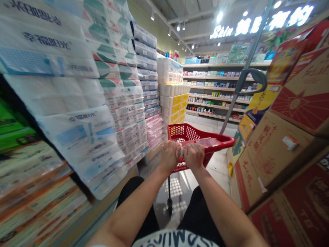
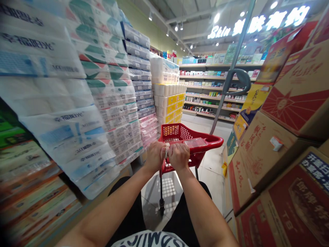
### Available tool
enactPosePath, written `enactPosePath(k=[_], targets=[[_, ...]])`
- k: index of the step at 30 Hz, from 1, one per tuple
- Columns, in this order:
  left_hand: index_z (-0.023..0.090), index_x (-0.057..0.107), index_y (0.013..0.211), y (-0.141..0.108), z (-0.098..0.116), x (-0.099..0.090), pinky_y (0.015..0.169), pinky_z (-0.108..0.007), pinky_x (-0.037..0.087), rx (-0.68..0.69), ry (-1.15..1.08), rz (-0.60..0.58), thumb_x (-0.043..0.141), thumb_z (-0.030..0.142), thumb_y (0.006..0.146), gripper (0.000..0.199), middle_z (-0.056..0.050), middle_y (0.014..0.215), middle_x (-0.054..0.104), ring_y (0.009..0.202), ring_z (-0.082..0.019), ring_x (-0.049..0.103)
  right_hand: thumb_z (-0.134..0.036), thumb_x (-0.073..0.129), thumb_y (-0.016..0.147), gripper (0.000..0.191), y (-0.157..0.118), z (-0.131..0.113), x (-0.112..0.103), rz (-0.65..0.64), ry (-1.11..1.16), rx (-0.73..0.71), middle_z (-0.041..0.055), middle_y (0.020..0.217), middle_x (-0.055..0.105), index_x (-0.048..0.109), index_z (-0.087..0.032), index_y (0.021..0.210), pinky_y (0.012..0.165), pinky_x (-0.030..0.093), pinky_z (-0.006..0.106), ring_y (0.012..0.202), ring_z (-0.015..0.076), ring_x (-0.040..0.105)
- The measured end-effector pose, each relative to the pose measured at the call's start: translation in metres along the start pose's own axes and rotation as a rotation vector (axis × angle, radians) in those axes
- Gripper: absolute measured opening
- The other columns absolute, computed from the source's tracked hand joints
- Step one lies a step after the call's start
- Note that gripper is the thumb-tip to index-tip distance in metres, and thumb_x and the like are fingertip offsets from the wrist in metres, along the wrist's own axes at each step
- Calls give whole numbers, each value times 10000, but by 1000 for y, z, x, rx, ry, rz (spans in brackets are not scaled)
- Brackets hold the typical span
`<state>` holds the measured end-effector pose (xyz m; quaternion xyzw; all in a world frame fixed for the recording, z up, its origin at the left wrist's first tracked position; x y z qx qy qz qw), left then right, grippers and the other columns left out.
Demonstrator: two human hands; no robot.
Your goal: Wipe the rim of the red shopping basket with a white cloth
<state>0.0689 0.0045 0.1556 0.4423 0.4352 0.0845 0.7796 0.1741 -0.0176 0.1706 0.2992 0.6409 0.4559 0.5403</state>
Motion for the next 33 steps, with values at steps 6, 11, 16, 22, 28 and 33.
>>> enactPosePath(k=[6,11,16,22,28,33], targets=[[214,600,892,25,5,-12,863,-364,393,-63,-56,-143,408,291,927,210,-28,938,653,895,-187,553,-221,436,922,288,1,1,4,-12,-7,7,26,643,587,549,-189,659,779,306,329,691,172,520],[211,574,755,33,30,-19,755,-294,407,31,-110,-257,288,284,966,363,-8,801,652,768,-149,567,-232,433,934,304,0,2,3,14,-1,4,19,632,584,555,-191,659,765,300,325,676,167,515],[214,583,779,23,39,-17,744,-332,390,69,53,-198,304,302,954,341,-35,780,650,755,-176,537,-211,448,919,282,-1,3,4,4,21,4,21,637,588,555,-193,658,761,306,326,678,172,516],[175,590,685,33,23,8,765,-412,365,87,191,-198,344,286,917,356,-86,713,663,722,-211,566,-197,446,913,267,2,2,3,-11,38,46,35,658,602,566,-187,674,769,322,330,691,183,523],[163,597,743,33,13,23,704,-373,378,194,248,-318,344,246,908,313,-79,702,664,625,-185,562,-208,419,939,283,2,-1,6,-60,32,49,32,679,604,573,-185,703,801,315,325,720,178,529],[185,610,882,13,17,0,873,-412,347,194,152,-61,319,278,925,309,-85,885,662,891,-222,566,-220,413,943,292,0,-3,7,-78,22,29,22,672,590,567,-192,696,794,312,323,715,176,524]])
Point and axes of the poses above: each hand's wrist, its own y-axis towards the middle knuckle, its own x-axis out of the palm, z = x × y, the point moved 9 cm from there along y, towards the middle knuckle
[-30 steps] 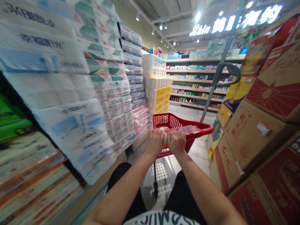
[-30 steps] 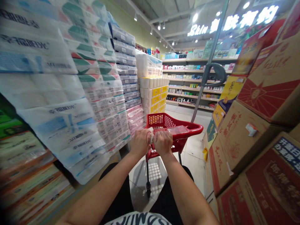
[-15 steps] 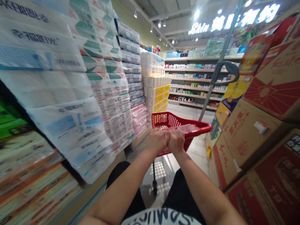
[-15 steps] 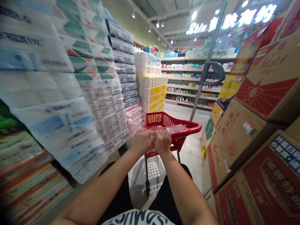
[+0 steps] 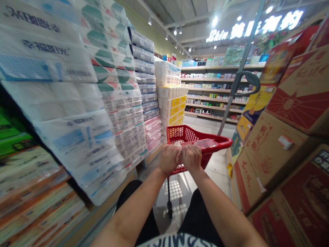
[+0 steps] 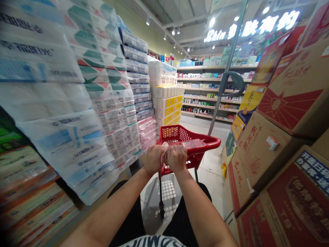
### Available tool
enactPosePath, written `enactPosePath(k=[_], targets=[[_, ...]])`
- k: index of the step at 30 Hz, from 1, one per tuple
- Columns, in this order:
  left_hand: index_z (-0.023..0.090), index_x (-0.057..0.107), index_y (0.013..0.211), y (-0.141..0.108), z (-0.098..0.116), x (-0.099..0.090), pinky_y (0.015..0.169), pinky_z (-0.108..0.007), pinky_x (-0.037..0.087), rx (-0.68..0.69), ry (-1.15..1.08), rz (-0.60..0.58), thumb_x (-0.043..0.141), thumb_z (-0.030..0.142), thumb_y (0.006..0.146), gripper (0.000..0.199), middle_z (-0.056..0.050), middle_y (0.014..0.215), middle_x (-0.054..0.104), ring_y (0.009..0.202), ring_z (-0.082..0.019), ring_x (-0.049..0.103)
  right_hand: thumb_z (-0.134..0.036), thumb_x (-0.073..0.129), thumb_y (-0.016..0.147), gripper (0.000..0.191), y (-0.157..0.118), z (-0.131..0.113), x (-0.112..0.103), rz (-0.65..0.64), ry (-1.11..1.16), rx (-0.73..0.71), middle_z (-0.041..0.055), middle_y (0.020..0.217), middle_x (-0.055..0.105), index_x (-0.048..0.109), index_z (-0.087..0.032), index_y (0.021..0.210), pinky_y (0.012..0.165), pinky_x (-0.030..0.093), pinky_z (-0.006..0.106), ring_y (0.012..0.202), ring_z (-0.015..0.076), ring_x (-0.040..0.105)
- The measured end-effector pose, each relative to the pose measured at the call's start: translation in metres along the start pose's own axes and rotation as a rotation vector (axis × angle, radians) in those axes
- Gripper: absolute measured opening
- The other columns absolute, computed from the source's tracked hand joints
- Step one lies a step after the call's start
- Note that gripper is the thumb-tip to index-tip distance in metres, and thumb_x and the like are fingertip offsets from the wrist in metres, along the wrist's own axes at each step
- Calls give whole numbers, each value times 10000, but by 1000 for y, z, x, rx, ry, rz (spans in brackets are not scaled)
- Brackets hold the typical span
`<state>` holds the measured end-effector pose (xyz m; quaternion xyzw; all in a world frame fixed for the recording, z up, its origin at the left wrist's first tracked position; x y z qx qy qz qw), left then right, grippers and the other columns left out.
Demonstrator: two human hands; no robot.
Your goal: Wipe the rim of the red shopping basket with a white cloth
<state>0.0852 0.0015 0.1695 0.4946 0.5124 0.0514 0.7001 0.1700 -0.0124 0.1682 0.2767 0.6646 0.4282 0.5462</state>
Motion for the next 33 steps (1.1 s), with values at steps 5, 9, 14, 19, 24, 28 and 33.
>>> enactPosePath(k=[5,9,14,19,24,28,33], targets=[[176,578,661,12,-11,13,766,-379,359,-89,-1,-135,293,236,930,396,-56,656,627,645,-169,538,-226,403,951,298,1,0,0,-1,-5,12,23,683,591,566,-193,704,807,309,323,728,177,524],[178,615,801,6,-6,4,845,-396,349,-2,-15,-43,323,273,926,331,-75,805,654,813,-202,561,-235,410,950,306,1,-1,0,7,-13,18,26,669,583,556,-193,684,797,309,325,713,176,516],[184,588,697,8,-24,9,748,-341,372,-143,-101,-59,242,261,951,436,-53,719,641,711,-169,552,-234,410,952,297,2,-4,-2,16,2,7,22,672,584,559,-194,698,799,308,327,722,174,520],[186,598,747,8,-21,6,822,-367,373,-63,-81,-54,272,271,943,391,-54,765,656,767,-179,566,-233,419,948,275,2,-3,1,19,1,25,23,687,586,567,-189,720,822,313,332,733,174,520],[184,592,698,9,-26,6,808,-362,386,-132,-76,-26,285,255,931,392,-65,751,656,763,-182,573,-231,417,944,273,1,-3,2,6,-2,20,22,689,582,562,-190,717,823,315,337,744,180,521],[188,582,644,12,-26,10,763,-346,404,-122,-99,-79,281,263,941,429,-57,683,647,701,-173,567,-233,416,948,265,1,-2,2,2,-2,27,24,700,587,567,-188,734,834,314,339,749,180,520],[171,616,806,-1,-17,-5,876,-397,392,-29,-80,108,326,267,916,324,-95,859,661,913,-222,567,-224,417,944,279,-1,-2,2,19,10,17,21,678,580,557,-190,704,840,312,340,728,174,512]])
Point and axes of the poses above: each hand's wrist, its own y-axis towards the middle knuckle, its own x-axis out of the palm, z = x × y, the point moved 9 cm from there along y, towards the middle knuckle
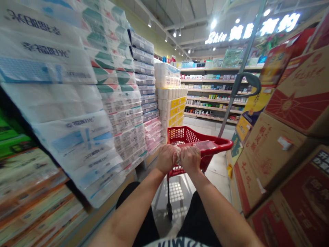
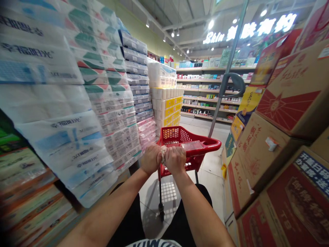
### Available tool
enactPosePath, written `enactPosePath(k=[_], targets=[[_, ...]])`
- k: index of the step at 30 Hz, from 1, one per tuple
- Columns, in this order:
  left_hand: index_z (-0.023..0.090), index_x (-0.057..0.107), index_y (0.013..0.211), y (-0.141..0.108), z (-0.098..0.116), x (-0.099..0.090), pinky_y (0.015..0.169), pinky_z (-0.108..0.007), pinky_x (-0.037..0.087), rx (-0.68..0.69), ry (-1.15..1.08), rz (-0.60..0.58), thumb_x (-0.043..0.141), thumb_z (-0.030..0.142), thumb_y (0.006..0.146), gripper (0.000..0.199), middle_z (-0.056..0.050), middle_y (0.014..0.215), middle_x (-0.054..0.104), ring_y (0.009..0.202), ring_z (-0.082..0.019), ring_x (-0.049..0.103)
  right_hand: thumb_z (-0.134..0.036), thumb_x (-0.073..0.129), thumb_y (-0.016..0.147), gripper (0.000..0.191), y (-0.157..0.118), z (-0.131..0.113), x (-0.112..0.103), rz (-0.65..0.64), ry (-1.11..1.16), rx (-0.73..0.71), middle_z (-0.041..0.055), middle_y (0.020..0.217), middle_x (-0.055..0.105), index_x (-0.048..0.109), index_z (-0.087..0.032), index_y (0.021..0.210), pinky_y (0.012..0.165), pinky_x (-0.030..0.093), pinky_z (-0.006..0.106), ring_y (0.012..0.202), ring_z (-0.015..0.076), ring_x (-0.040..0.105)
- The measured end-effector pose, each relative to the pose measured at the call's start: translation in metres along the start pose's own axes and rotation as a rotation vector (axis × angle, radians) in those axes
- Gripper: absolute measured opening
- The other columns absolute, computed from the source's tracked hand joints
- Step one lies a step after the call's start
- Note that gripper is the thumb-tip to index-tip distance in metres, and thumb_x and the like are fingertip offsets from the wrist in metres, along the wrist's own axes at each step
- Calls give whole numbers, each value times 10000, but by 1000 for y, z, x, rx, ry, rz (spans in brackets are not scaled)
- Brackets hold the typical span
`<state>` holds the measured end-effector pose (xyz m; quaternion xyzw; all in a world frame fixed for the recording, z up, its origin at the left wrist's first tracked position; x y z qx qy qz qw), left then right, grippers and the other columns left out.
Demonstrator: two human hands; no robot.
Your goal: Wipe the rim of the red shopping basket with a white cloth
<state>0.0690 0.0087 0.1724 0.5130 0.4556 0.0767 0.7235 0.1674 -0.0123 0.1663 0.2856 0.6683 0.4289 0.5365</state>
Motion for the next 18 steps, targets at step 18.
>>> enactPosePath(k=[18], targets=[[200,538,689,3,-8,10,884,-397,377,-19,-10,-72,286,227,923,345,-41,717,612,774,-182,551,-240,423,945,261,1,1,-1,-2,-3,5,25,697,588,568,-191,734,810,309,342,743,179,517]])
Point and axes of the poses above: each hand's wrist, its own y-axis towards the middle knuckle, its own x-axis out of the palm, z = x × y, the point moved 9 cm from there along y, towards the middle knuckle
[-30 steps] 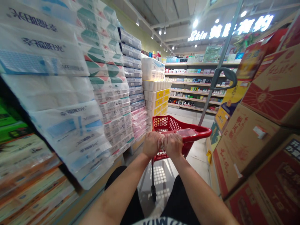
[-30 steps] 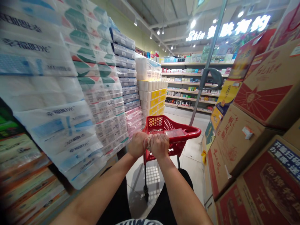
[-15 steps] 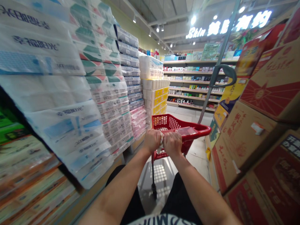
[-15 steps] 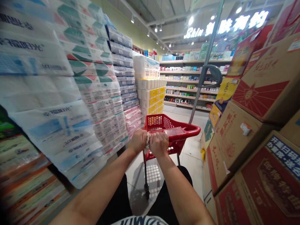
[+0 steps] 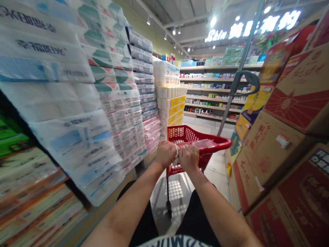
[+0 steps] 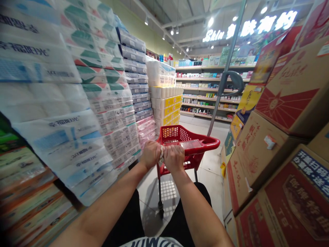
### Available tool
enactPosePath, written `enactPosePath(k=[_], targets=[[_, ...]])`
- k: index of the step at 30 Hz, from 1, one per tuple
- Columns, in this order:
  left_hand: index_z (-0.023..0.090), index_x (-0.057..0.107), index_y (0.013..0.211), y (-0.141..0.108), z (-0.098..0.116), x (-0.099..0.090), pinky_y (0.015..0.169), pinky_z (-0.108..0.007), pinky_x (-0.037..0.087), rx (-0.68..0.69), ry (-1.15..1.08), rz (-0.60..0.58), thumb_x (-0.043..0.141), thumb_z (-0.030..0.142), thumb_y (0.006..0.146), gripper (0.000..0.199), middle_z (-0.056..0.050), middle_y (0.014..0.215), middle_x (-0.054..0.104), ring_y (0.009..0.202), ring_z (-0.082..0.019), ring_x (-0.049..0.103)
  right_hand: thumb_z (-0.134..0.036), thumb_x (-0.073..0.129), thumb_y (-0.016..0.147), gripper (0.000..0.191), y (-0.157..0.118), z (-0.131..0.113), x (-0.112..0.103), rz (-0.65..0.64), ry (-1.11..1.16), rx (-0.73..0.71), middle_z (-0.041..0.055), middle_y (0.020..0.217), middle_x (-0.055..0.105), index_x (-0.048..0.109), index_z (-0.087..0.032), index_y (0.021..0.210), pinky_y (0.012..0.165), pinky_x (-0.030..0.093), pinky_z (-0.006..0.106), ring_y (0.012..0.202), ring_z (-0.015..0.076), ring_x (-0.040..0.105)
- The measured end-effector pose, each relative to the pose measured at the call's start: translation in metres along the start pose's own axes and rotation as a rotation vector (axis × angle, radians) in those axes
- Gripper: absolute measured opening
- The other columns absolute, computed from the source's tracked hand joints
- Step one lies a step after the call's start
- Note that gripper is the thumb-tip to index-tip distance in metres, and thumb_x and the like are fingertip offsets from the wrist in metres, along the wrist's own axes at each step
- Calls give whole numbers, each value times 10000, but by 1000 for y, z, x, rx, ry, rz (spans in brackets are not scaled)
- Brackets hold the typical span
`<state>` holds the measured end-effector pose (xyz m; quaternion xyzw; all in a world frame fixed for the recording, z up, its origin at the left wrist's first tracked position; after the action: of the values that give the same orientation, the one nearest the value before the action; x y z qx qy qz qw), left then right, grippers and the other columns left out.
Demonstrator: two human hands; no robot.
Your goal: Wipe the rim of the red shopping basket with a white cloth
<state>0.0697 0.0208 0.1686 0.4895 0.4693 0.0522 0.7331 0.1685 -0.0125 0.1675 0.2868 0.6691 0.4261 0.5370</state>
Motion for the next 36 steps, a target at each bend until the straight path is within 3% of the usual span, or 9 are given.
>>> enactPosePath(k=[3,7,9,14,19,21,25,31,36], targets=[[190,574,780,-2,5,-4,916,-412,361,67,22,41,321,257,910,292,-73,842,637,926,-217,549,-236,419,946,273,0,1,-1,-1,12,3,20,685,581,560,-194,716,811,309,341,732,176,514],[198,529,660,5,-4,3,835,-382,386,-42,-3,-36,266,216,929,377,-36,678,606,721,-175,545,-228,420,941,265,0,-1,-2,8,2,-27,19,684,581,557,-195,716,807,304,344,732,178,510],[200,526,649,5,-3,5,839,-385,383,-34,10,-63,262,219,934,390,-30,661,602,705,-171,540,-229,423,940,262,0,-1,-3,9,-10,-29,21,683,581,556,-194,716,805,301,344,733,178,509],[188,591,898,-12,9,-2,916,-417,361,82,27,48,340,281,917,268,-88,969,639,1002,-231,528,-229,427,939,273,0,0,-5,9,-10,-20,19,664,571,543,-196,695,801,298,342,721,174,507],[205,531,677,-3,-4,1,786,-375,398,-103,10,35,286,244,934,357,-42,700,590,746,-186,531,-229,429,932,256,-1,0,-4,16,-8,-31,25,685,583,554,-195,712,804,301,341,729,178,507],[205,533,674,-2,-1,2,793,-380,397,-68,5,14,294,253,932,355,-42,704,593,753,-188,530,-227,426,934,255,-1,1,-4,12,-8,-17,27,694,586,562,-192,720,811,303,339,737,179,508],[197,584,818,-11,7,-2,889,-405,375,36,10,52,318,300,927,305,-80,907,631,956,-219,530,-233,424,939,266,-2,3,-3,-8,-5,1,24,692,584,563,-192,716,813,303,338,735,177,510],[196,553,657,3,-4,5,773,-360,394,-111,-19,-42,281,253,940,397,-35,691,607,717,-171,537,-228,425,938,268,-2,1,-6,16,-8,-25,25,688,588,566,-191,712,800,304,339,727,176,514],[194,588,780,-5,7,-1,886,-399,375,18,-5,-1,332,296,928,313,-75,868,633,934,-216,539,-225,429,938,269,-2,3,-6,6,1,-8,24,683,582,566,-194,709,824,303,339,731,176,513]])
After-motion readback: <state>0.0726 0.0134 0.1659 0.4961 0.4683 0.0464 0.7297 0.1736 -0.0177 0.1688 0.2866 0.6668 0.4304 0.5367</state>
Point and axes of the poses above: each hand's wrist, its own y-axis towards the middle knuckle, its own x-axis out of the palm, z = x × y, the point moved 9 cm from there along y, towards the middle knuckle
